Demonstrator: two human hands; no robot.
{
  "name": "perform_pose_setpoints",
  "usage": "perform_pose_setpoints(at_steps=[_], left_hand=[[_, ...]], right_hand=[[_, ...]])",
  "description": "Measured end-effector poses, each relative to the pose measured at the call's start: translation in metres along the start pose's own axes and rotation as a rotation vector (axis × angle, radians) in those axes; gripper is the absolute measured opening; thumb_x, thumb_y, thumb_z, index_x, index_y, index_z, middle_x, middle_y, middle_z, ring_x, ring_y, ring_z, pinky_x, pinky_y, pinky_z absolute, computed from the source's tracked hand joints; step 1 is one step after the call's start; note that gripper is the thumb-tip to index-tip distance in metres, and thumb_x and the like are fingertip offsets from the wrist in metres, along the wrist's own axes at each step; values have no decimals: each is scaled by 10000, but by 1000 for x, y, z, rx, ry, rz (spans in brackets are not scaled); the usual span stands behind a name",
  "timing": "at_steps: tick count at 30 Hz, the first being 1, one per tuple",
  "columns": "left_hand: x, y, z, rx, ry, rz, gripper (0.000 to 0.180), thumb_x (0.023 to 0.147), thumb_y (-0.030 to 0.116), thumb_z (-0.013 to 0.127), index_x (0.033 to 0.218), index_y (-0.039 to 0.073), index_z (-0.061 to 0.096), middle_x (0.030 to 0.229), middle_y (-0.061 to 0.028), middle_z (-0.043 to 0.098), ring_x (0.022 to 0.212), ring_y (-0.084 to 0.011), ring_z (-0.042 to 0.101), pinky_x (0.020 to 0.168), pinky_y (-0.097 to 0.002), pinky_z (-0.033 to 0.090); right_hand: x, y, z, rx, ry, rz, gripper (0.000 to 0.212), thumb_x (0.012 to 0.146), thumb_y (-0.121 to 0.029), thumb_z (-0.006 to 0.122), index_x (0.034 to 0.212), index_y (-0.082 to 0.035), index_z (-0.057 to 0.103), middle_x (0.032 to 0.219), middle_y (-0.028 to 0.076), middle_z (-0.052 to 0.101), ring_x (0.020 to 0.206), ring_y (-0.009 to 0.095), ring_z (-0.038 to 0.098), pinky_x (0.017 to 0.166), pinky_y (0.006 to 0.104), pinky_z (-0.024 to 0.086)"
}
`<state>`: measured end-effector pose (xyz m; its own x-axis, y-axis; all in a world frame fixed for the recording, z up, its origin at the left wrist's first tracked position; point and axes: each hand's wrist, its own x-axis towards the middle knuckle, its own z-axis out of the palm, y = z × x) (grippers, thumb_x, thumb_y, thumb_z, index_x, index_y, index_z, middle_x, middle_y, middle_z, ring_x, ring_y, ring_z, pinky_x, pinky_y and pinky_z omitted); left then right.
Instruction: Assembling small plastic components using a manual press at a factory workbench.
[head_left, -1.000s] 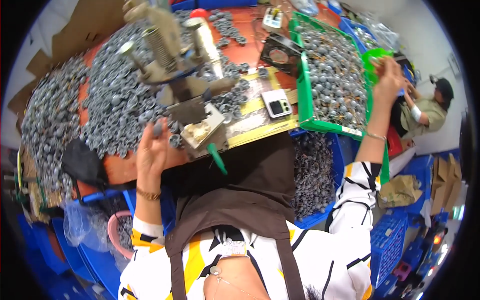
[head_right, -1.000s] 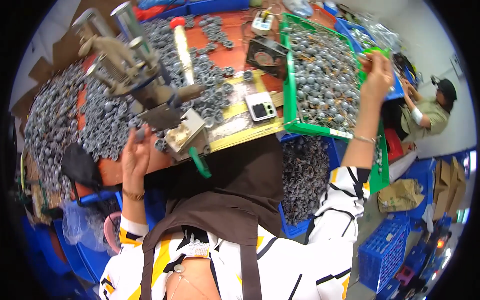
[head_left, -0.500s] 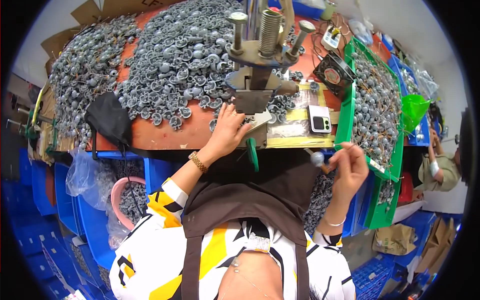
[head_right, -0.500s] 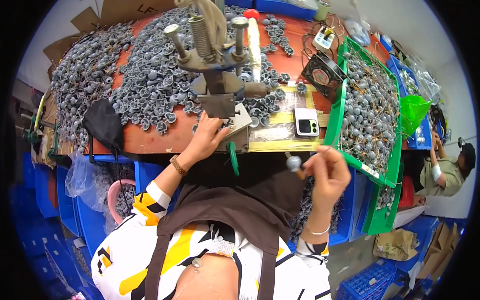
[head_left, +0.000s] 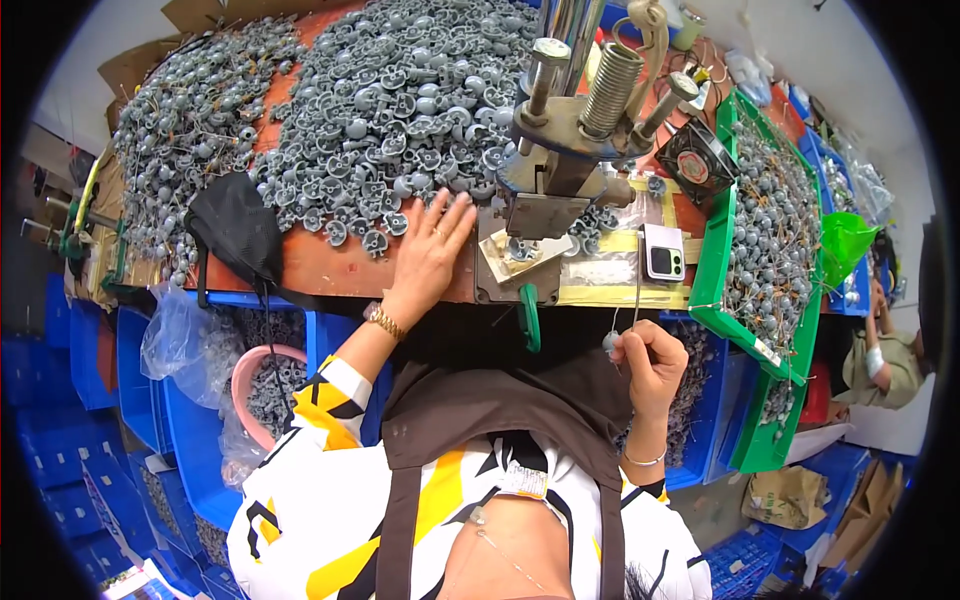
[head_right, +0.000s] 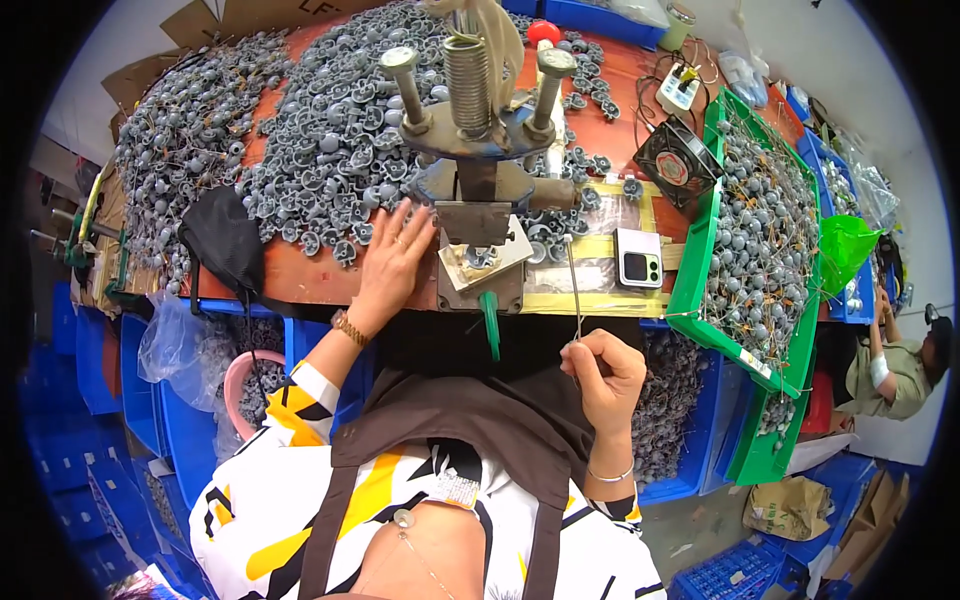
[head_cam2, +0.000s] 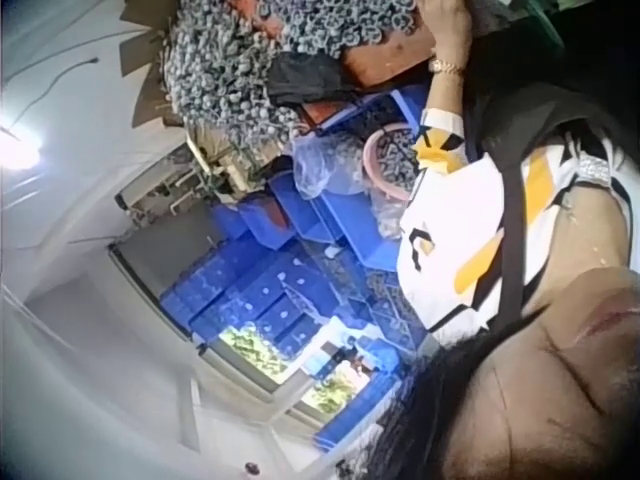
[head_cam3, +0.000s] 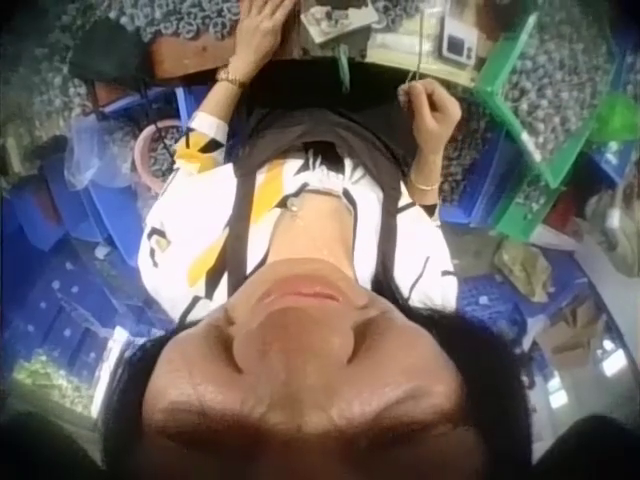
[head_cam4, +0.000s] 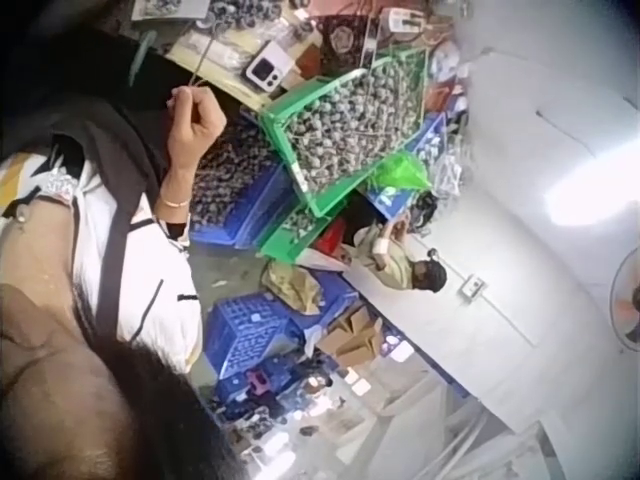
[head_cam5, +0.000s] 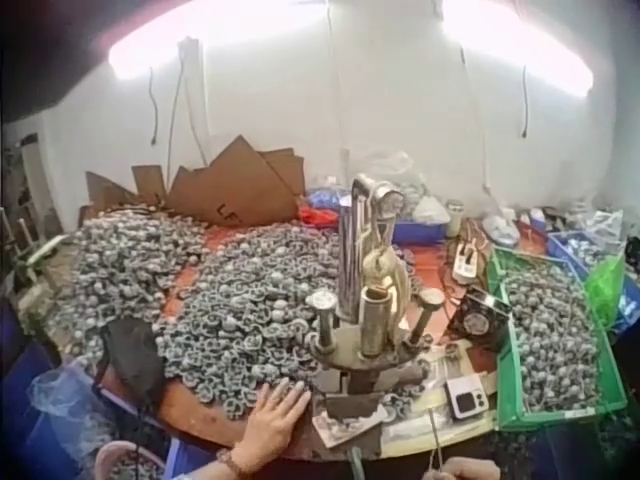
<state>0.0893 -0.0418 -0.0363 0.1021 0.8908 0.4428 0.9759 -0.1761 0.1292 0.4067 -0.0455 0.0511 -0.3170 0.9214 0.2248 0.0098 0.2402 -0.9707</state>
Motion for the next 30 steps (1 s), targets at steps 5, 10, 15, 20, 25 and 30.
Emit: perform_pose_setpoints(at_steps=[5,10,15,20,25,30], left_hand=[[12,-23,2,59,17,-16,501,849,24,503,1339,129,515,1433,-82,445,1357,-293,365,1126,-487,251],[17,-58,-17,-27,289,-87,405,798,12,602,1196,86,596,1219,-114,589,1208,-307,490,1050,-442,345],[44,-106,-19,124,161,-312,387,739,56,692,1117,77,611,1007,-87,638,1006,-271,559,890,-404,418],[48,-107,-23,176,85,-175,434,749,60,697,1169,84,589,942,-86,634,949,-251,567,869,-379,419],[31,-74,-37,163,195,-196,432,843,43,625,1267,56,543,960,-95,644,923,-236,583,832,-356,449],[5,5,-28,-2013,189,-724,341,944,77,540,1281,38,502,987,-91,612,890,-187,619,776,-318,545]], right_hand=[[-5,-1,2,-5,71,64,130,902,7,563,996,39,646,732,37,622,632,89,581,562,205,429],[-7,0,-6,66,68,137,94,899,4,572,934,44,650,746,52,634,647,91,593,598,207,471],[-6,8,3,84,-2,223,111,902,-16,588,836,35,661,696,30,616,596,65,564,545,178,433],[-7,6,4,122,36,211,103,907,-26,584,926,42,660,685,18,611,592,54,555,539,177,427],[-6,10,7,-10,-120,421,117,908,-35,580,969,25,659,723,33,644,614,53,575,545,180,444],[4,23,32,59,-221,453,224,897,-159,639,721,-20,631,580,-1,589,495,36,522,443,171,379]])
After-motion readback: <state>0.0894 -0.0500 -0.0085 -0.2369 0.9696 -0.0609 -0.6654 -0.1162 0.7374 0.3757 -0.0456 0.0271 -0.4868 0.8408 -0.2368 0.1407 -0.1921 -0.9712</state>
